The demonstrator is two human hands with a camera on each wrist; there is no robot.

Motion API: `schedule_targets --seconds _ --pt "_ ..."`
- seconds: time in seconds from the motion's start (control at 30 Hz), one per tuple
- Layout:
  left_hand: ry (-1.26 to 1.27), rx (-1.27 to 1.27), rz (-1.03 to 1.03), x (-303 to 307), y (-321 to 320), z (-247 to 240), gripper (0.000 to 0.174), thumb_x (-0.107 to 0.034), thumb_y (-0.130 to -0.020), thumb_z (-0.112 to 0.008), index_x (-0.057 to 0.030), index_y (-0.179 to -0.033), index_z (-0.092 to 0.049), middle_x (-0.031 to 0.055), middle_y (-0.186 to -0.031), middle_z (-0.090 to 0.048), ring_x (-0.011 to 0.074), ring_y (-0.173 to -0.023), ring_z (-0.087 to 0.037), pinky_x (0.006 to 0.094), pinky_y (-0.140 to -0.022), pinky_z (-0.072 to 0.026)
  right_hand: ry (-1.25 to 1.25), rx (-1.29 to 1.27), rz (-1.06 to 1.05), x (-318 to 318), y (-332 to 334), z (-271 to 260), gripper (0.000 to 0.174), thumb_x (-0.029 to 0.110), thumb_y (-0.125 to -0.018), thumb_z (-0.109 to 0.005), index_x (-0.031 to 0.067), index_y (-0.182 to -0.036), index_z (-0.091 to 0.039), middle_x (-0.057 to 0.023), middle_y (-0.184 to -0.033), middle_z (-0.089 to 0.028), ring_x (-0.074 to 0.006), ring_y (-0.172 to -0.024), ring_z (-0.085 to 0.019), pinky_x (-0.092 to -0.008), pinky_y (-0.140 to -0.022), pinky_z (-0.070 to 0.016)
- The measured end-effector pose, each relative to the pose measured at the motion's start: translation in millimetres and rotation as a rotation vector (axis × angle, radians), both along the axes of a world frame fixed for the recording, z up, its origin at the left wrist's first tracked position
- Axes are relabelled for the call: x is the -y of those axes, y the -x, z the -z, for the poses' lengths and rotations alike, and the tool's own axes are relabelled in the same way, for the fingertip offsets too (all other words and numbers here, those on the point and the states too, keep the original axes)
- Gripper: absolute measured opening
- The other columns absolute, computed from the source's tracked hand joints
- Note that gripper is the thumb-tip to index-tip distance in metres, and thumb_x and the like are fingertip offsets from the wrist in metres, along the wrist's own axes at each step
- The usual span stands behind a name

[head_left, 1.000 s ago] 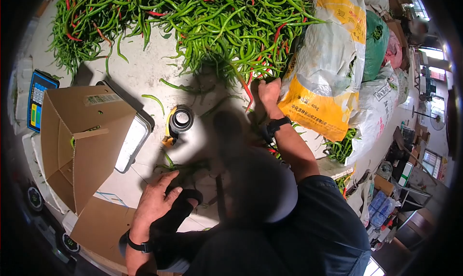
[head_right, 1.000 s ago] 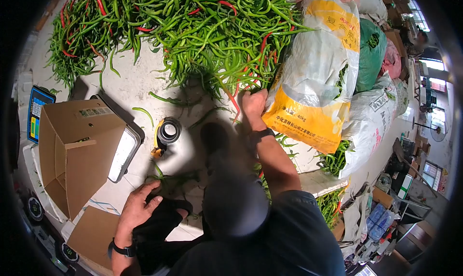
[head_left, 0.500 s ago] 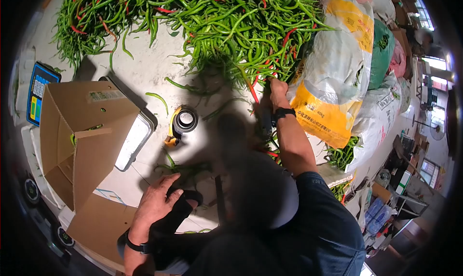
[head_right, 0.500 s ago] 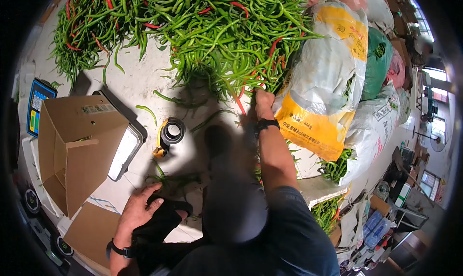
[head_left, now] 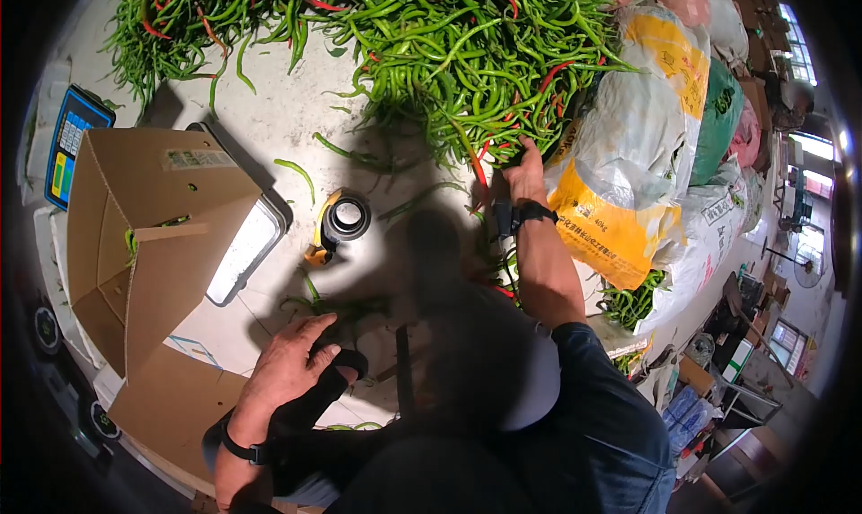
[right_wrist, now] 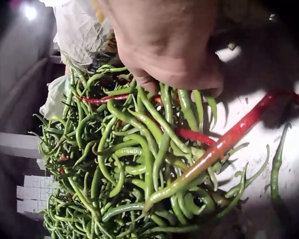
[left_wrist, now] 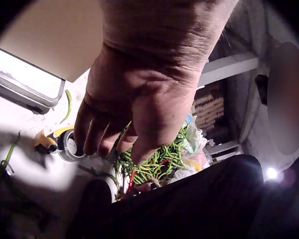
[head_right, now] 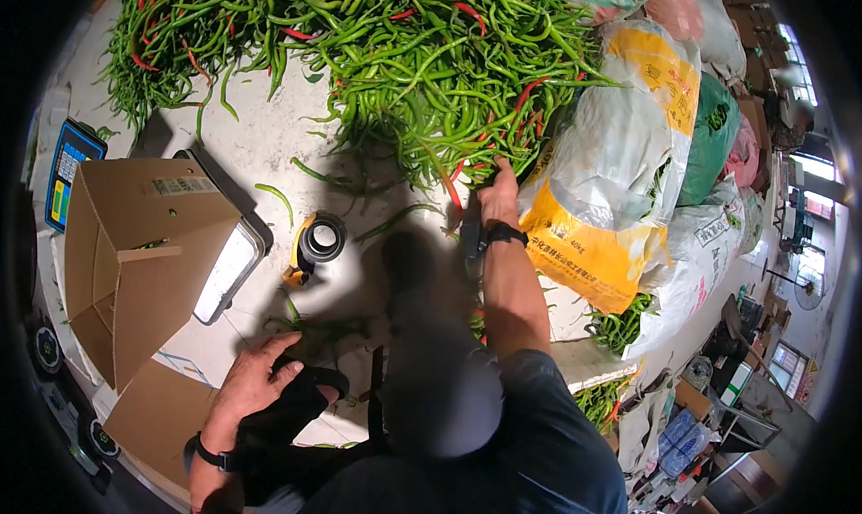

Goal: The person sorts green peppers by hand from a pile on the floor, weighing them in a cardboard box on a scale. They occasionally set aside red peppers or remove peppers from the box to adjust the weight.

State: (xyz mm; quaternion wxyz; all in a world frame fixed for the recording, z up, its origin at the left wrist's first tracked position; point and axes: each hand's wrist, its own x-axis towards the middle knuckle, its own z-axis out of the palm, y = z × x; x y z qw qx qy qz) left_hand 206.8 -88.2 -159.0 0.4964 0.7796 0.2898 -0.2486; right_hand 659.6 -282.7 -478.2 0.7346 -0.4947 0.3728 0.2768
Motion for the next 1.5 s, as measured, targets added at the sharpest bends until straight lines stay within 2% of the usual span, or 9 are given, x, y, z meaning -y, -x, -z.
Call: schedule_targets --seconds 0.13,0.23,0.37,0.47,0.63,0.93,1.0,1.2,1.5 --pt "-0.007 0.011 0.005 2.9 -3.4 0.7 0.043 -0.025 -0.093 -0.064 -0.0024 -0.128 -0.057 0.0205 -0.126 -0.061 0.0405 -0.114 -0.058 0.0438 -0.097 -0.0479 0.025 0.131 -0.045 -2.1 16.0 -7.4 0.016 0.022 -0.089 -0.066 0.0078 -0.096 -0.061 -0.007 -0.091 -0.066 -0.0267 -0.076 -0.062 -0.0466 -0.067 -0.0508" --pt "-0.002 0.036 -0.006 4.4 -1.7 2.9 0.042 -0.024 -0.092 -0.064 -0.0025 -0.128 -0.057 0.0208 -0.125 -0.061 0.0409 -0.114 -0.058 0.0437 -0.097 -0.0483 0.282 0.191 -0.017 -19.1 19.9 -29.2 0.071 0.019 -0.078 -0.081 -0.0042 -0.132 -0.041 -0.0193 -0.122 -0.059 -0.0301 -0.092 -0.064 -0.0432 -0.074 -0.0539" --pt "-0.008 0.014 0.002 6.1 -2.2 3.5 0.042 -0.024 -0.092 -0.064 -0.0024 -0.128 -0.057 0.0206 -0.125 -0.061 0.0406 -0.114 -0.059 0.0436 -0.096 -0.0486 0.601 0.013 -0.043 -39.5 0.6 -44.5 0.049 0.017 -0.079 -0.079 -0.0067 -0.114 -0.054 -0.0161 -0.109 -0.062 -0.0279 -0.081 -0.063 -0.0392 -0.069 -0.0531" --pt "0.0 0.021 -0.003 6.4 -2.7 3.3 0.042 -0.024 -0.092 -0.064 -0.0026 -0.128 -0.057 0.0202 -0.125 -0.061 0.0404 -0.114 -0.059 0.0437 -0.096 -0.0485 0.442 0.042 0.097 -42.1 -3.2 -38.5 0.036 0.019 -0.08 -0.078 -0.0054 -0.1 -0.06 -0.0133 -0.098 -0.063 -0.0247 -0.069 -0.059 -0.0377 -0.059 -0.0498" --pt "-0.005 -0.022 0.005 7.5 -4.6 1.1 0.043 -0.024 -0.092 -0.064 -0.0032 -0.129 -0.056 0.0193 -0.126 -0.061 0.0403 -0.115 -0.058 0.0439 -0.097 -0.0482 0.653 0.081 -0.074 -47.3 2.7 -42.0 0.029 0.021 -0.081 -0.079 0.0009 -0.084 -0.058 -0.0072 -0.078 -0.059 -0.017 -0.051 -0.046 -0.0355 -0.04 -0.0336" --pt "0.015 -0.026 -0.008 12.3 -4.6 0.7 0.044 -0.026 -0.093 -0.063 -0.0041 -0.13 -0.055 0.0194 -0.129 -0.06 0.04 -0.117 -0.057 0.0433 -0.098 -0.0479 0.348 0.1 0.183 -38.8 20.6 -52.0 0.015 0.002 -0.079 -0.067 -0.006 -0.09 -0.06 -0.0096 -0.086 -0.063 -0.0198 -0.066 -0.059 -0.0368 -0.058 -0.0494" --pt "0.003 -0.013 -0.012 11.2 -2.1 1.0 0.044 -0.026 -0.093 -0.063 -0.0042 -0.13 -0.055 0.0192 -0.129 -0.06 0.0398 -0.117 -0.058 0.043 -0.098 -0.0479 0.58 0.156 0.086 -35.1 31.5 -73.4 0.02 -0.001 -0.076 -0.066 -0.0081 -0.095 -0.061 -0.0115 -0.095 -0.066 -0.0206 -0.074 -0.063 -0.0351 -0.064 -0.0516" --pt "-0.017 0.005 -0.003 14.1 -0.3 -7.1 0.043 -0.026 -0.093 -0.063 -0.0043 -0.13 -0.056 0.0184 -0.127 -0.061 0.0391 -0.115 -0.059 0.0423 -0.098 -0.0483 0.532 0.745 -0.103 -21.5 48.5 -119.4 0.044 -0.004 -0.073 -0.066 -0.0092 -0.116 -0.057 -0.013 -0.108 -0.066 -0.0201 -0.09 -0.063 -0.0322 -0.079 -0.0507" --pt "-0.052 0.059 -0.049 19.2 10.2 -38.8 0.041 -0.022 -0.091 -0.064 -0.0046 -0.128 -0.058 0.0197 -0.124 -0.061 0.04 -0.111 -0.06 0.0442 -0.094 -0.0489 0.348 0.797 -0.284 -16.3 -0.8 -207.0 0.027 -0.008 -0.074 -0.062 -0.0093 -0.102 -0.06 -0.0135 -0.085 -0.067 -0.0236 -0.068 -0.066 -0.034 -0.059 -0.0545"
